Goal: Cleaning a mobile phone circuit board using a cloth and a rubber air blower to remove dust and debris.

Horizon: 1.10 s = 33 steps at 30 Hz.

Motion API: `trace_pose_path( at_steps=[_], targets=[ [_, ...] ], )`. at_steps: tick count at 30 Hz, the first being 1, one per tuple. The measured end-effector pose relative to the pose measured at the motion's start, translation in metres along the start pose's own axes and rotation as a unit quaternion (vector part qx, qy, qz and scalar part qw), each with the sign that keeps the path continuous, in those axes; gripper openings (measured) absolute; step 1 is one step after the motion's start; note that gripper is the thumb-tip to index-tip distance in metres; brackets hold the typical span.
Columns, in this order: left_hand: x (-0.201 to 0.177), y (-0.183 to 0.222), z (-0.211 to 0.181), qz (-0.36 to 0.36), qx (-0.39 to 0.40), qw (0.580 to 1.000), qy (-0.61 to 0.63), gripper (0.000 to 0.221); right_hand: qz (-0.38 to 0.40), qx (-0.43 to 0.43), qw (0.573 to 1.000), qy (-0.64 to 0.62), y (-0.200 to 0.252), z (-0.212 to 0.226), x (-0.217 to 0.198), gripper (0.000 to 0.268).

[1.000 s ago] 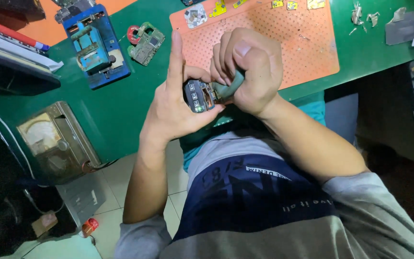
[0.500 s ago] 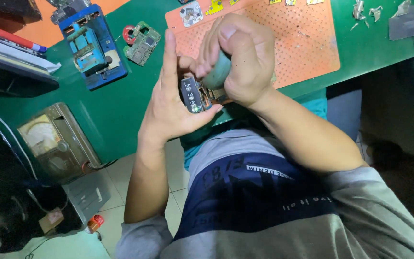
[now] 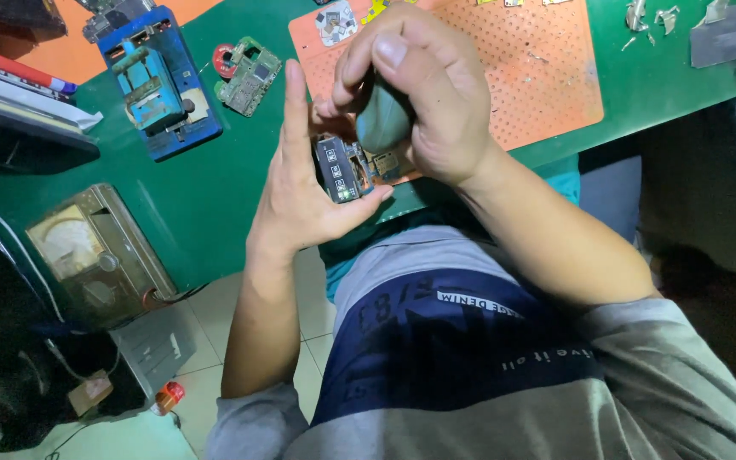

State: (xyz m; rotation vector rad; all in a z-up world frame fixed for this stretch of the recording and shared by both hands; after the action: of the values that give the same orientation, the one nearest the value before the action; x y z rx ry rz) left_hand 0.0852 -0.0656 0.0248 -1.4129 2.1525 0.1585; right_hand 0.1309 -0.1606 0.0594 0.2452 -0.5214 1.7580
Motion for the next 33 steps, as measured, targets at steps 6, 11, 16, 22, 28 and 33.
trace_pose_path(
  at_steps=[6, 11, 16, 22, 28, 33],
  targets=[
    [0.001, 0.001, 0.002, -0.011, 0.006, 1.0, 0.004, 0.114, -0.036, -0.036, 0.999, 0.007, 0.007, -0.002, -0.002, 0.022],
    [0.0, 0.003, 0.0, -0.022, 0.03, 0.999, 0.026, 0.111, -0.06, -0.007, 0.997, -0.052, 0.007, -0.009, -0.012, 0.024],
    [-0.001, 0.007, 0.005, -0.051, 0.027, 0.998, 0.026, 0.112, 0.022, 0.017, 0.999, 0.023, 0.007, -0.004, 0.003, 0.029],
    [-0.002, 0.01, 0.008, -0.062, 0.034, 0.997, 0.035, 0.114, 0.005, -0.075, 0.995, 0.063, 0.013, 0.014, 0.005, 0.024],
    [0.0, 0.01, 0.008, -0.065, 0.046, 0.995, 0.059, 0.111, 0.002, -0.126, 0.988, 0.094, 0.016, 0.024, 0.015, 0.021],
    [-0.002, 0.01, 0.006, -0.072, 0.059, 0.995, 0.033, 0.11, -0.033, -0.108, 0.993, -0.04, 0.018, 0.008, 0.004, 0.021]
  ],
)
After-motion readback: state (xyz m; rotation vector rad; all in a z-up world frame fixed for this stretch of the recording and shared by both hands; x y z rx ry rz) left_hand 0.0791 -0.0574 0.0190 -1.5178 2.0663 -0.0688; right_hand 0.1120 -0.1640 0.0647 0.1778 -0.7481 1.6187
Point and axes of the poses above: each hand's wrist, its own y-axis away from the middle knuckle, its own x-axis out of the palm, z = x × y, the point moved 10 cm from there along -y, towards the middle knuckle, and after that the axes turned 3 degrees about y, right-handed, at the moved point
